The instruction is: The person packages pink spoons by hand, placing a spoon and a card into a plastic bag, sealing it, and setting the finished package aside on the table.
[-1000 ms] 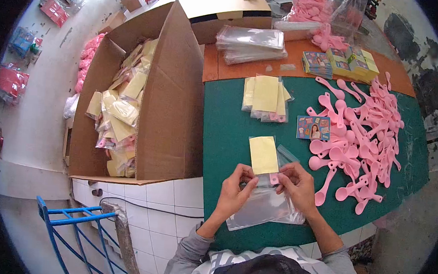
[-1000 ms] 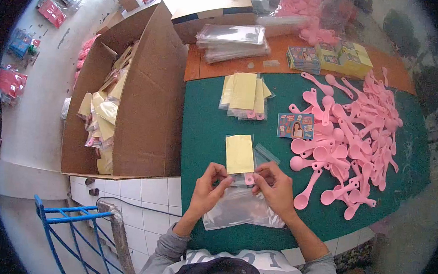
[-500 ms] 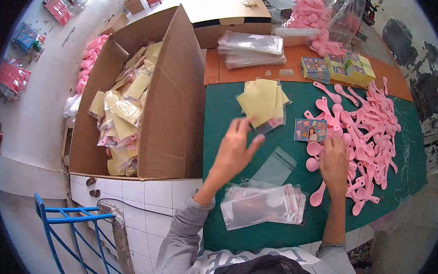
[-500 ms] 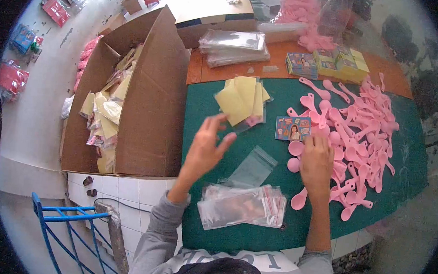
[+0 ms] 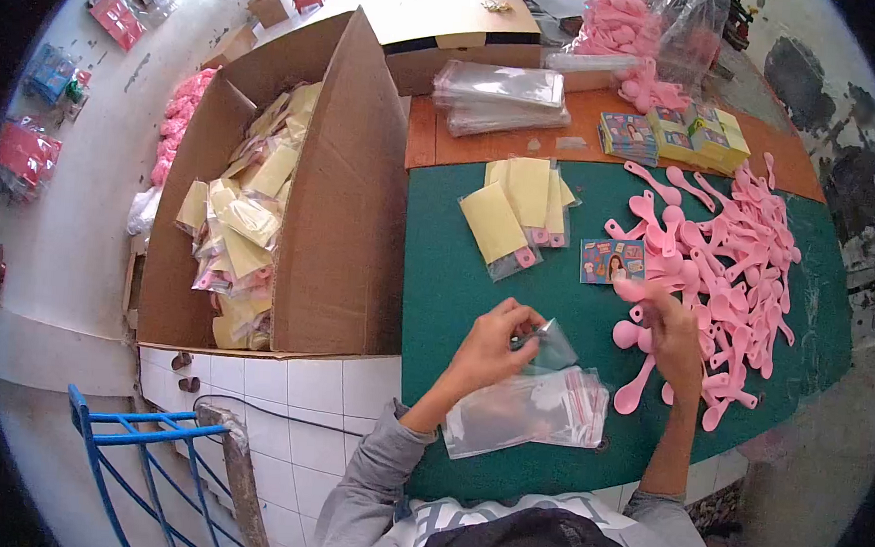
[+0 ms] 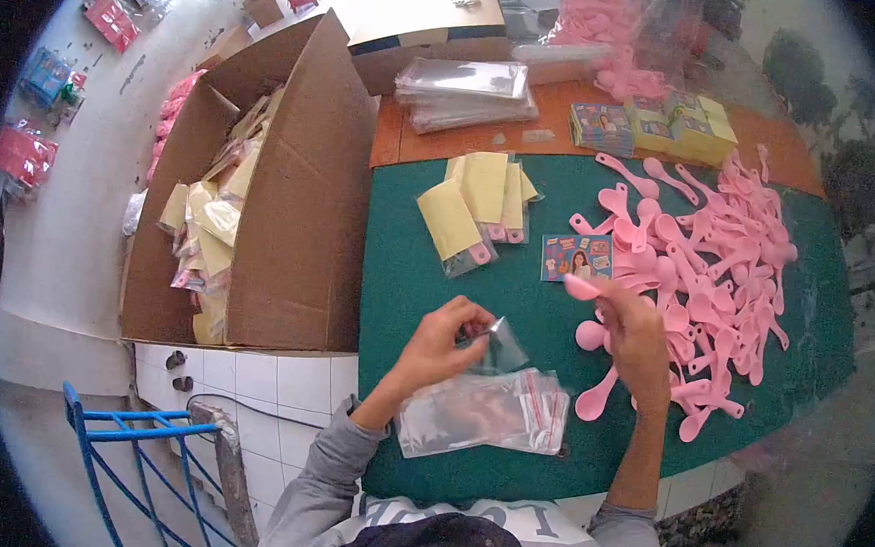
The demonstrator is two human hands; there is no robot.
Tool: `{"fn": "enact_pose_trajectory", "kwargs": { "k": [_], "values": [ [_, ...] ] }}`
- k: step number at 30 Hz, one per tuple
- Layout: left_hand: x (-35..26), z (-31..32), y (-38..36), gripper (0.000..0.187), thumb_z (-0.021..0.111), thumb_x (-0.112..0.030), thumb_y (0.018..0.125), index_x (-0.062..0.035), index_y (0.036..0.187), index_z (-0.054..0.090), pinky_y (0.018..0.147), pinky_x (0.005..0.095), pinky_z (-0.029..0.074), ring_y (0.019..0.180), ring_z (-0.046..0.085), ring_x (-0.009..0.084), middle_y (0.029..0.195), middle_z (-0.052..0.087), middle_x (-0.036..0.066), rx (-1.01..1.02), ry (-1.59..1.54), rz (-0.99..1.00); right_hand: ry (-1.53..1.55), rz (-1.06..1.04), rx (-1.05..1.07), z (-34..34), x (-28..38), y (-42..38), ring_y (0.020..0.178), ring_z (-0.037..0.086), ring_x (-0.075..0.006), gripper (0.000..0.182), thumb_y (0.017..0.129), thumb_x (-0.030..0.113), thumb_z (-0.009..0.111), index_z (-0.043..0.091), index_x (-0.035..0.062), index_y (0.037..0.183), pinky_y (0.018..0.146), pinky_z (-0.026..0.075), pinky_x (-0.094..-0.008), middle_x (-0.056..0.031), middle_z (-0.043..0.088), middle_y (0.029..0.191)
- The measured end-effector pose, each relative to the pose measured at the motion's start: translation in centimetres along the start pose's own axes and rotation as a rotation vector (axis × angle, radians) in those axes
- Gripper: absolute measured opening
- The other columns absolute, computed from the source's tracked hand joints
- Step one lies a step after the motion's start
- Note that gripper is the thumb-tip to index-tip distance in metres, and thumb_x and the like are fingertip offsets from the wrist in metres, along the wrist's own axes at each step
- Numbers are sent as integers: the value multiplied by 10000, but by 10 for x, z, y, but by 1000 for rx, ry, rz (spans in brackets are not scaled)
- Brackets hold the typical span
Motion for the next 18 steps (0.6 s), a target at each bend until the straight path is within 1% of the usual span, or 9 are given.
{"fn": "enact_pose_trajectory", "kwargs": {
  "k": [1,2,5,6,7,9,12,15,18],
  "values": [
    [0,-3,-1,360,580,-31,804,7,1145,470,685,282,485,765,595,176,903,604,109,-17,-55,11,54,-117,42,5,11,0,901,533,-343,314,852,55,515,550,32,1163,777,409,-415,-187,561,947],
    [11,0,-1,350,585,-38,812,-2,1141,471,693,278,486,784,598,164,932,614,113,-4,-227,-48,-79,-84,136,15,4,-6,879,540,-332,377,831,21,525,535,43,1208,781,417,-394,-195,546,958],
    [34,7,-4,342,604,-58,834,-25,1144,463,718,269,489,831,609,142,987,640,130,24,-671,-215,-59,-9,366,33,1,-14,871,531,-333,405,800,-22,540,539,42,1200,805,420,-368,-178,537,963],
    [26,4,-5,354,610,-65,839,-29,1154,455,724,266,490,839,613,143,982,646,137,28,-774,-266,-76,-92,358,32,4,-13,797,563,-259,421,774,-32,579,546,38,1188,752,452,-315,-139,562,924],
    [22,3,-7,366,617,-73,844,-32,1165,447,731,263,491,846,618,144,977,652,144,34,-876,-317,38,-4,302,31,-2,-12,769,566,-224,401,784,-22,585,551,36,1179,718,455,-297,-119,571,911],
    [17,0,-6,403,640,-75,835,-26,1177,433,741,258,492,843,625,144,918,664,137,55,-843,-291,263,173,184,29,-17,-11,713,573,-154,362,803,-3,596,560,32,1162,650,462,-261,-81,587,885],
    [15,2,-6,448,668,-71,816,-23,1189,426,753,262,493,836,630,145,881,671,135,125,-786,-257,449,122,-95,20,-14,-9,670,556,-83,232,834,27,605,599,9,1065,593,449,-212,-40,598,857],
    [11,8,-9,489,678,-73,805,-19,1214,415,741,258,494,829,631,137,887,671,132,235,-759,-266,511,165,-140,18,-9,-11,707,568,-84,108,857,30,588,622,0,955,618,446,-209,-26,595,839],
    [8,12,-10,508,680,-78,802,-23,1232,416,743,257,493,830,630,129,893,670,128,283,-722,-256,515,93,-95,21,10,-10,725,581,-89,58,832,12,603,626,2,885,629,452,-217,-29,600,800]
  ]
}}
Point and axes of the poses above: each hand's wrist, its own y-axis towards the middle knuckle, its own z-axis out of the palm, x = y × z, the point moved 7 cm from there along y, towards the middle knuckle
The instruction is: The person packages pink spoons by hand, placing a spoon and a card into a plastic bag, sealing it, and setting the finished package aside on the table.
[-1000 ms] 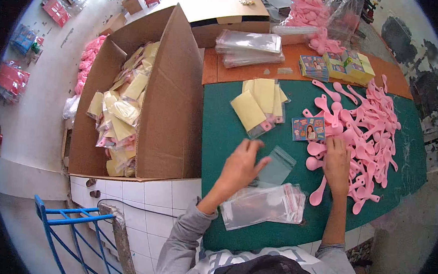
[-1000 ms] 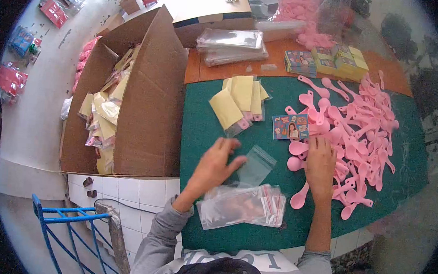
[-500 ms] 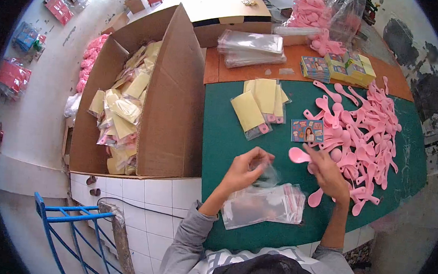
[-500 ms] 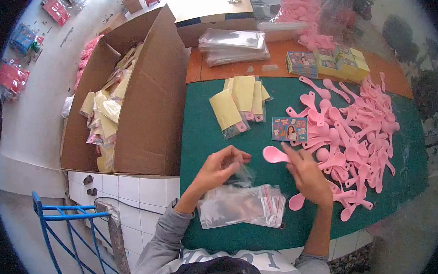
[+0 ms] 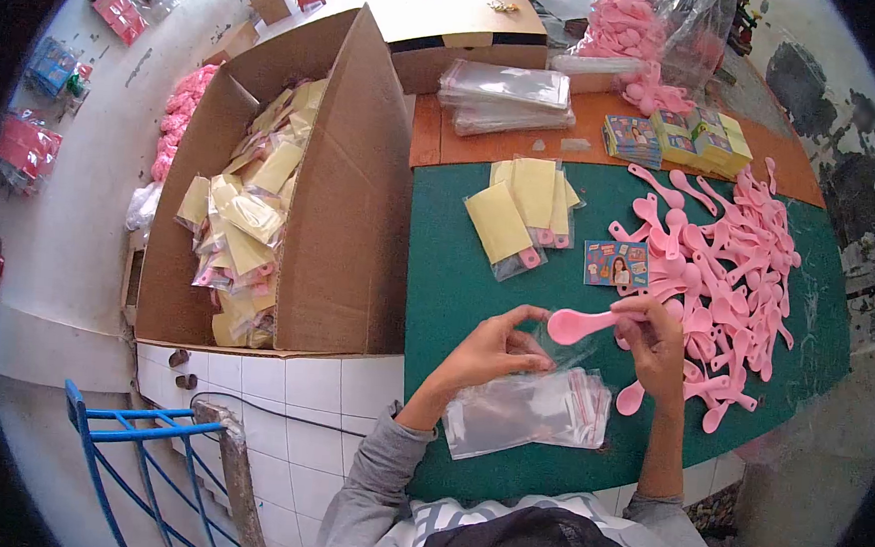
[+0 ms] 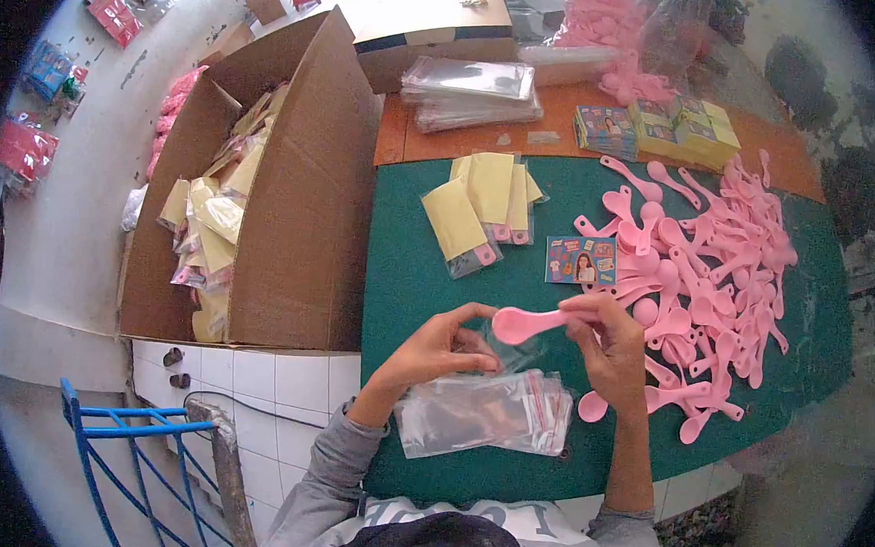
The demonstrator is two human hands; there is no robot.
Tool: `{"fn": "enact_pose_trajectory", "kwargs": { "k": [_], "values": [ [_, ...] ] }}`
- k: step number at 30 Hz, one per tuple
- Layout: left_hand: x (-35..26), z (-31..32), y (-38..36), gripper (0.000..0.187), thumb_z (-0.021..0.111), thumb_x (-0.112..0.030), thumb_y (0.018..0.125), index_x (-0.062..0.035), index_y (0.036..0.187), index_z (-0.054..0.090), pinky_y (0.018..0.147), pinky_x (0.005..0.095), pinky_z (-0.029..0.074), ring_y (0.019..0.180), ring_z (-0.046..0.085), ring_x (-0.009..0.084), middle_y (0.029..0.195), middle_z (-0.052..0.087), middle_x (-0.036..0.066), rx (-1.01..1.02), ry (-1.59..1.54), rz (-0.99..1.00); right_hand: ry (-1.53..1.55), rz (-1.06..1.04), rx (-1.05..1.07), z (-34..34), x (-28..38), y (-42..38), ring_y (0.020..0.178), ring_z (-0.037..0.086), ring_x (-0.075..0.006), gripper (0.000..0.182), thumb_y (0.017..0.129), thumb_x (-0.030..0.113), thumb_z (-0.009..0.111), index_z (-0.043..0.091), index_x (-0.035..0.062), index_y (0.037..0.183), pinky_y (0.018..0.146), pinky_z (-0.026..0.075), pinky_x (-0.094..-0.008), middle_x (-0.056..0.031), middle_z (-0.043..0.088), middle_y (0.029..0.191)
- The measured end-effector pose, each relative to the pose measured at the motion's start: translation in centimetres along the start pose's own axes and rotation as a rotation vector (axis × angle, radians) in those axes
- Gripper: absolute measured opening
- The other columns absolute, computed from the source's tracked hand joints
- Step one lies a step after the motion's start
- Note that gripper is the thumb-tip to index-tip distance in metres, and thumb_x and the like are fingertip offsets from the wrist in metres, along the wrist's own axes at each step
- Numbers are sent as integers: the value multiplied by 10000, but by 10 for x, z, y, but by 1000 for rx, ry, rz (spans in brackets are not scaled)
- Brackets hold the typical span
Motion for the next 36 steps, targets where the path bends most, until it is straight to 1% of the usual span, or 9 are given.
{"fn": "enact_pose_trajectory", "kwargs": {
  "k": [9,12,15,18,24,27,30,33,36],
  "values": [
    [-6,3,0,445,656,-75,822,-37,1214,450,773,269,491,883,608,112,956,660,117,-13,61,64,-282,-214,218,16,20,-4,717,607,-152,124,774,-29,607,630,8,891,640,474,-263,-91,620,819],
    [-6,11,1,428,636,-82,839,-26,1217,444,788,276,485,918,592,110,994,645,110,9,5,98,-330,-167,383,29,13,-7,717,601,-146,262,793,9,621,571,17,1050,643,479,-278,-100,622,841],
    [-10,20,0,404,595,-97,872,-14,1231,429,794,273,477,926,579,110,1002,629,94,26,-36,151,-86,-90,139,28,5,-12,730,600,-136,427,807,33,642,435,24,1180,649,488,-280,-107,616,846],
    [-7,22,-2,345,539,-143,914,2,1217,463,778,258,469,893,568,103,977,622,69,20,-89,174,66,-18,-3,20,-10,-14,744,599,-130,496,817,49,655,347,29,1204,666,492,-267,-102,607,829],
    [-6,21,-4,313,459,-216,958,35,1082,599,721,241,464,795,554,89,890,631,36,5,-17,102,152,-161,-141,12,-1,-19,722,601,-142,376,829,88,658,427,8,1114,667,485,-252,-85,606,826],
    [-14,20,-7,314,454,-213,961,37,1071,610,715,242,466,777,558,88,873,637,32,-42,-49,165,-94,-335,19,18,9,-19,785,594,-180,296,896,281,582,540,5,995,703,476,-302,-100,602,840],
    [-19,16,-12,326,457,-223,960,42,1084,603,739,244,475,811,579,92,907,649,57,-67,-36,148,-287,-592,269,46,46,-19,887,570,-223,447,915,453,473,614,29,888,771,449,-354,-131,585,915],
    [-46,11,-23,347,456,-242,960,52,1061,610,731,259,499,806,623,130,930,666,100,-123,-28,289,-75,-495,292,36,36,2,962,538,-246,517,894,532,435,629,52,895,820,429,-368,-144,555,1003],
    [-69,21,-42,268,466,-159,933,22,1044,629,755,273,508,857,651,170,981,673,113,-17,47,480,-765,-453,19,3,21,51,998,506,-293,323,813,263,620,584,39,1042,872,396,-411,-135,518,1097]
  ]
}}
Point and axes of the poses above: each hand's wrist, its own y-axis towards the middle knuckle, its own z-axis out of the palm, x = y × z, the point moved 7 cm from there along y, towards the middle knuckle
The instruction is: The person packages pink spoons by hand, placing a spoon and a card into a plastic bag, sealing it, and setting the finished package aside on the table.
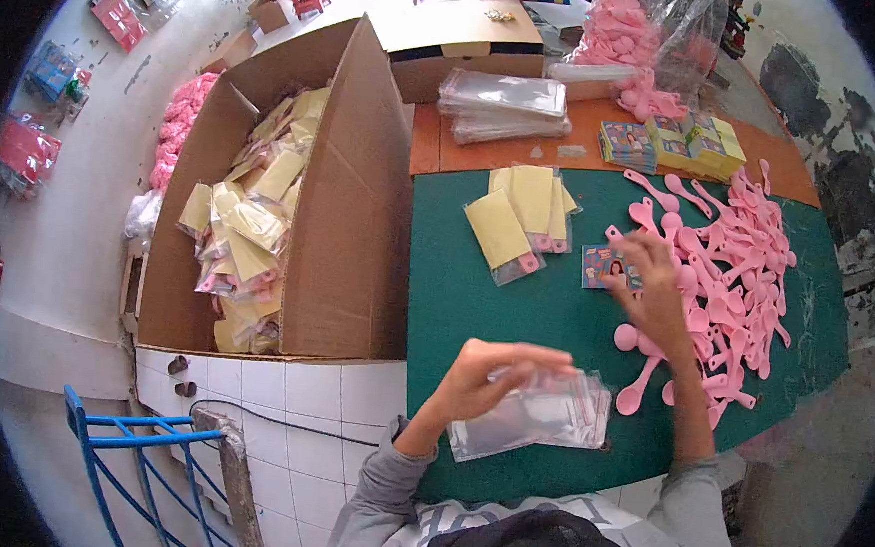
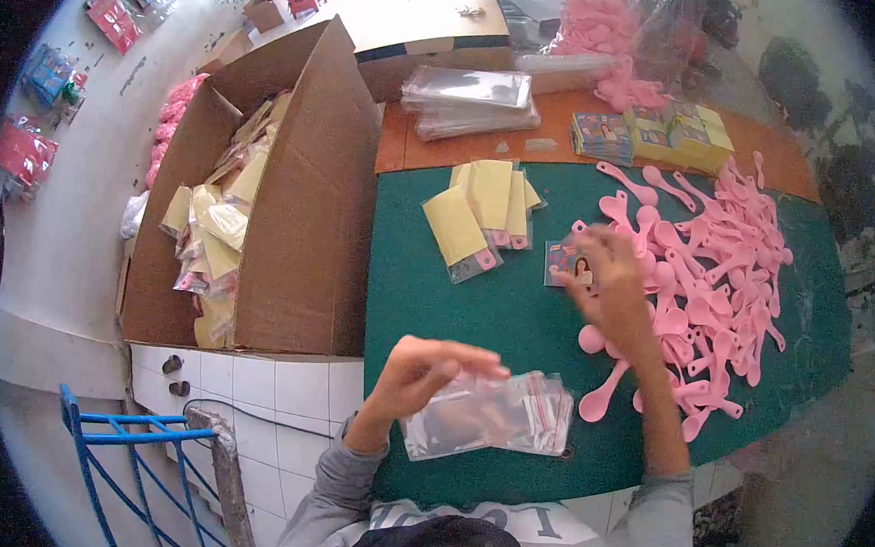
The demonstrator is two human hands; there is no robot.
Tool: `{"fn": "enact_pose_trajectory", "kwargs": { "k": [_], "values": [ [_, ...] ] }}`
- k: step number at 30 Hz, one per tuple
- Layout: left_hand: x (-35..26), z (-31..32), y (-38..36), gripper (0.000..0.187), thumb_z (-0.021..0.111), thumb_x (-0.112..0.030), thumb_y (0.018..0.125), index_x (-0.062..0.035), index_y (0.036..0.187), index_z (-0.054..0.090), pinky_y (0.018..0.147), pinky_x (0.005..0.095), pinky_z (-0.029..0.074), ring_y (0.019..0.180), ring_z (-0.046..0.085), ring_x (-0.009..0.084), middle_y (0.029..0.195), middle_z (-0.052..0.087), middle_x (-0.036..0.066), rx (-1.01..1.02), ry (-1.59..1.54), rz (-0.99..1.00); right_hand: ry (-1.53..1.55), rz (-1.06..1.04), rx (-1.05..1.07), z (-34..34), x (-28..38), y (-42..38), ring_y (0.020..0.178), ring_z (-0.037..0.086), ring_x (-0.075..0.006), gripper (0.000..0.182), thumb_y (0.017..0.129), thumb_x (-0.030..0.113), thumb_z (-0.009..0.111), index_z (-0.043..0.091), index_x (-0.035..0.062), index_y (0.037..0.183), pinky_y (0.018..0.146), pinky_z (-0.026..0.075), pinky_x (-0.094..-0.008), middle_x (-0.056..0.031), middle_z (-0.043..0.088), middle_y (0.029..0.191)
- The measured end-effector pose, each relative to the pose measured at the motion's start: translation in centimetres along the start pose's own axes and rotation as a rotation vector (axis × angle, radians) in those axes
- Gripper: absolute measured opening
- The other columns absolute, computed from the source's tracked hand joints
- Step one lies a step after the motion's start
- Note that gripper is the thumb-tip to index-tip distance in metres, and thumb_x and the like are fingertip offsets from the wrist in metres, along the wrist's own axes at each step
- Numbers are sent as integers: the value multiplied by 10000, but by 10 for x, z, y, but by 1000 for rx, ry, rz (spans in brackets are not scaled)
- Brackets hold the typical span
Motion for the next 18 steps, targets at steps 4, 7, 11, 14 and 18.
{"fn": "enact_pose_trajectory", "kwargs": {
  "k": [4,7,11,14,18],
  "values": [
    [-22,-4,-8,214,495,-76,892,7,1028,638,775,294,515,893,665,201,987,677,110,12,150,155,-396,2,135,7,-43,-1,1006,493,-297,357,731,108,668,555,28,1059,876,392,-408,-138,513,1101],
    [-23,-11,-6,210,463,-76,925,20,1038,612,754,282,521,871,666,188,956,679,115,-113,235,45,-175,74,143,5,-46,-8,888,569,-245,293,750,76,659,568,26,1024,761,459,-366,-127,572,1009],
    [7,-11,0,209,465,-111,945,31,1035,589,713,252,528,838,661,148,915,679,107,-168,91,-134,490,333,174,-20,2,-8,754,629,-163,204,796,6,601,589,27,999,603,518,-292,-97,644,877],
    [15,-9,3,193,487,-111,934,26,1018,596,690,240,525,801,662,135,852,682,88,-200,129,-178,563,203,105,-42,35,-9,759,633,-124,188,822,-2,578,600,33,1006,609,539,-268,-72,658,878],
    [19,-10,4,191,511,-124,926,30,975,613,644,237,507,737,630,91,802,675,88,-188,320,-169,352,-14,182,-49,62,-11,715,641,-181,229,790,-7,601,612,58,1009,583,520,-290,-88,646,858]
  ]
}}
Point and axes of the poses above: each hand's wrist, its own y-axis towards the middle knuckle, its own z-axis out of the palm, x = y × z, the point moved 7 cm from there along y, towards the middle knuckle
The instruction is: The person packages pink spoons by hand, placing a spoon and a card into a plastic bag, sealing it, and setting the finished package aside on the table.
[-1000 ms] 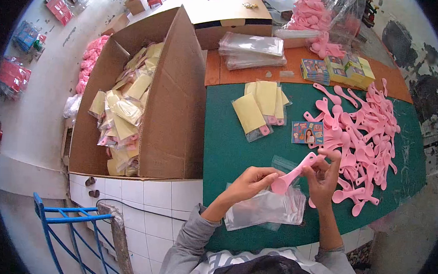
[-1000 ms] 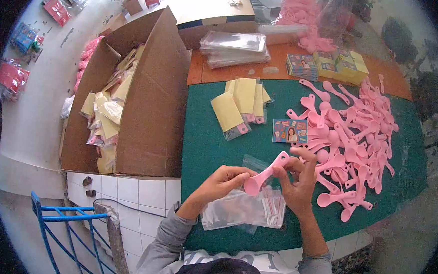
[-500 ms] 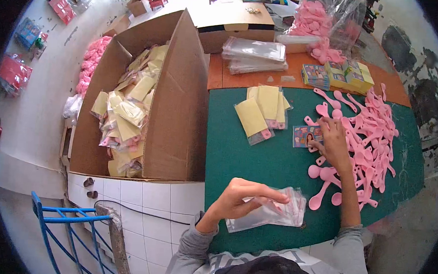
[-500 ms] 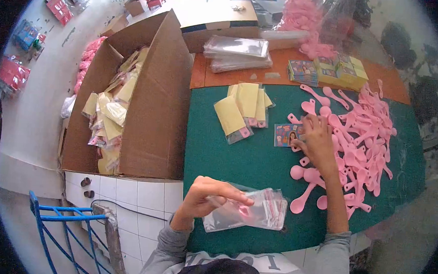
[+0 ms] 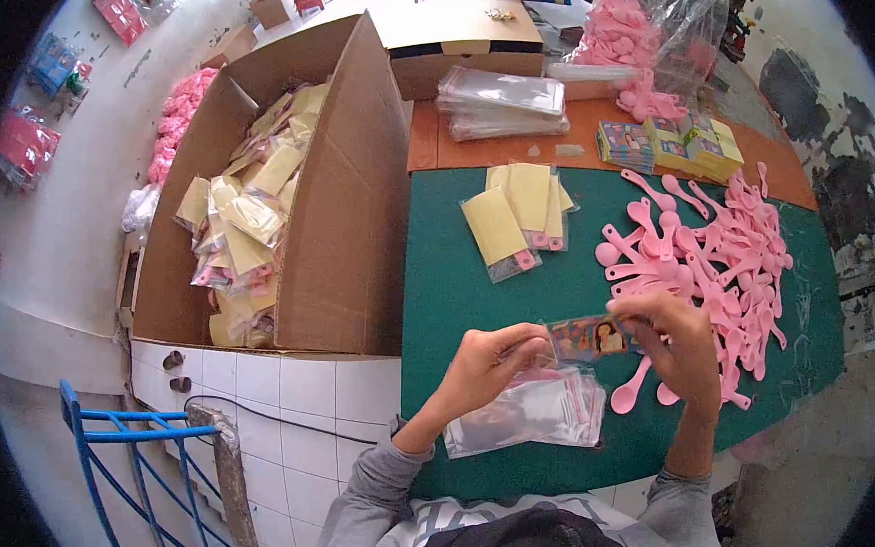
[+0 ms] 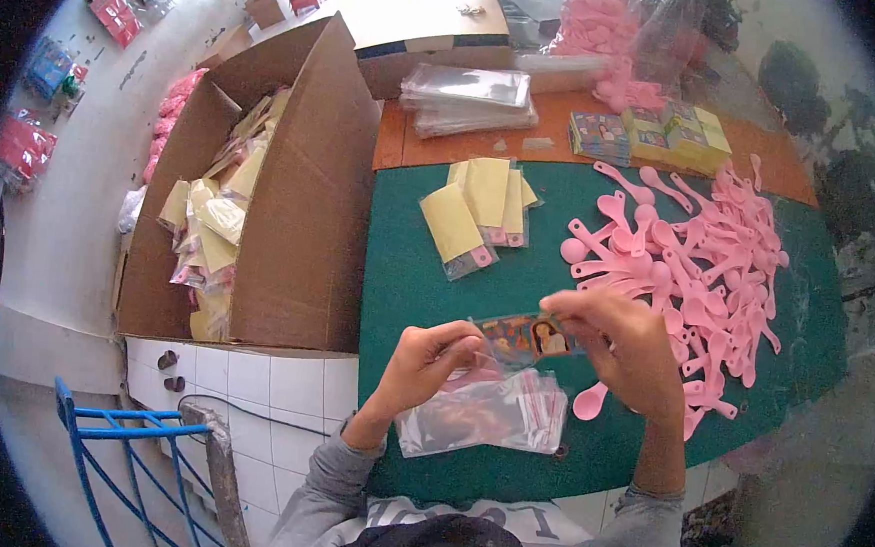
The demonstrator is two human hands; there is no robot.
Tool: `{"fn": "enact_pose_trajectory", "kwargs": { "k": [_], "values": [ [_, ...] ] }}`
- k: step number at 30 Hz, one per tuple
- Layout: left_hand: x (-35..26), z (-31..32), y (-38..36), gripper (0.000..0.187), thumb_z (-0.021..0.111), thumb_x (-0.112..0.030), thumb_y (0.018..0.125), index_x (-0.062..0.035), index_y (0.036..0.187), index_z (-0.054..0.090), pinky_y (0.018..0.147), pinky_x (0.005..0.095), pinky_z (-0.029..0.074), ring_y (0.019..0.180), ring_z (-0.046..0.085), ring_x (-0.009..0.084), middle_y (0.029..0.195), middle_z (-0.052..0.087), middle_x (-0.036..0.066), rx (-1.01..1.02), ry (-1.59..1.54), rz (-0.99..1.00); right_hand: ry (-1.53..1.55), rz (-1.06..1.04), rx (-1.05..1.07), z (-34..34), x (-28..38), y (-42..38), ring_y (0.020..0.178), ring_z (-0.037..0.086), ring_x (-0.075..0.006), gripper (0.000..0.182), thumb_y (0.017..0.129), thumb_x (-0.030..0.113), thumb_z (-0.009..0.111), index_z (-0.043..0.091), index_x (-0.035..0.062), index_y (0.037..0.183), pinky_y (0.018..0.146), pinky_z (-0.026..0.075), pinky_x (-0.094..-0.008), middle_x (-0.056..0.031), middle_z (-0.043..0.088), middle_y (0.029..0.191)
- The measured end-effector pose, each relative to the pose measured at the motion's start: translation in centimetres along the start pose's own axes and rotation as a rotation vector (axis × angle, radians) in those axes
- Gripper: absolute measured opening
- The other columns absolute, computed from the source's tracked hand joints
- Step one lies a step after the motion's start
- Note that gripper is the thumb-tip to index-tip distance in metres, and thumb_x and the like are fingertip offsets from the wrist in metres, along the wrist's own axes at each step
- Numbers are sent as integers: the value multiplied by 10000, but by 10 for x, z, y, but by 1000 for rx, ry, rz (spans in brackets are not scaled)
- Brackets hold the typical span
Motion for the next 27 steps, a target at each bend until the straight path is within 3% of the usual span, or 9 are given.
{"fn": "enact_pose_trajectory", "kwargs": {
  "k": [2,4,7,14,19,22,25,26,27],
  "values": [
    [-1,1,0,190,525,-130,919,29,955,622,620,234,492,703,609,71,787,670,90,18,50,8,-119,-4,74,4,11,-2,672,626,-251,284,734,-17,606,614,72,1004,561,496,-327,-111,610,802],
    [-5,3,0,182,540,-133,910,21,947,629,590,229,473,658,600,68,762,667,90,23,67,21,-203,5,91,4,17,-7,664,622,-254,290,722,-13,596,616,83,995,557,499,-335,-98,596,784],
    [-17,8,1,183,536,-144,904,-25,1010,624,619,283,509,680,667,176,796,677,88,90,101,24,-357,48,118,4,27,-15,652,618,-258,304,713,-1,584,615,104,996,551,502,-346,-83,577,767],
    [-12,12,0,204,538,-145,899,-52,1058,628,642,302,515,743,678,232,829,679,116,71,45,96,-495,106,131,3,32,-25,656,614,-268,351,704,13,587,598,132,1035,549,501,-354,-83,565,783],
    [-23,16,1,222,552,-164,892,-72,1079,630,643,314,513,746,671,280,825,676,134,166,193,110,-333,33,175,15,36,-19,674,614,-287,243,740,49,604,568,85,978,557,486,-369,-106,570,743],
    [-25,20,2,307,566,-180,886,-97,1181,575,630,330,512,730,670,288,820,671,154,246,171,176,-259,-9,216,25,32,-16,689,614,-295,207,757,81,616,543,64,950,572,475,-385,-117,578,728],
    [-40,19,4,430,576,-209,881,-91,1283,479,608,345,509,700,664,299,810,661,178,194,96,133,-198,58,356,39,25,-13,706,615,-291,214,748,96,635,548,54,939,601,471,-395,-128,589,736],
    [-38,19,4,470,585,-212,872,-94,1306,452,616,337,511,694,667,287,802,665,168,165,210,124,-170,98,412,45,21,-12,711,616,-289,219,741,99,642,554,52,936,612,470,-397,-132,593,740],
    [-36,19,5,511,594,-216,862,-97,1329,425,624,328,513,689,669,276,794,670,159,135,323,115,-161,12,365,45,21,-9,703,613,-293,201,734,90,642,563,45,913,617,471,-391,-134,595,736]
  ]
}}
Point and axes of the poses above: each hand's wrist, its own y-axis towards the middle knuckle, its own z-axis out of the palm, x = y × z, the point moved 7 cm from there along y, towards the middle knuckle
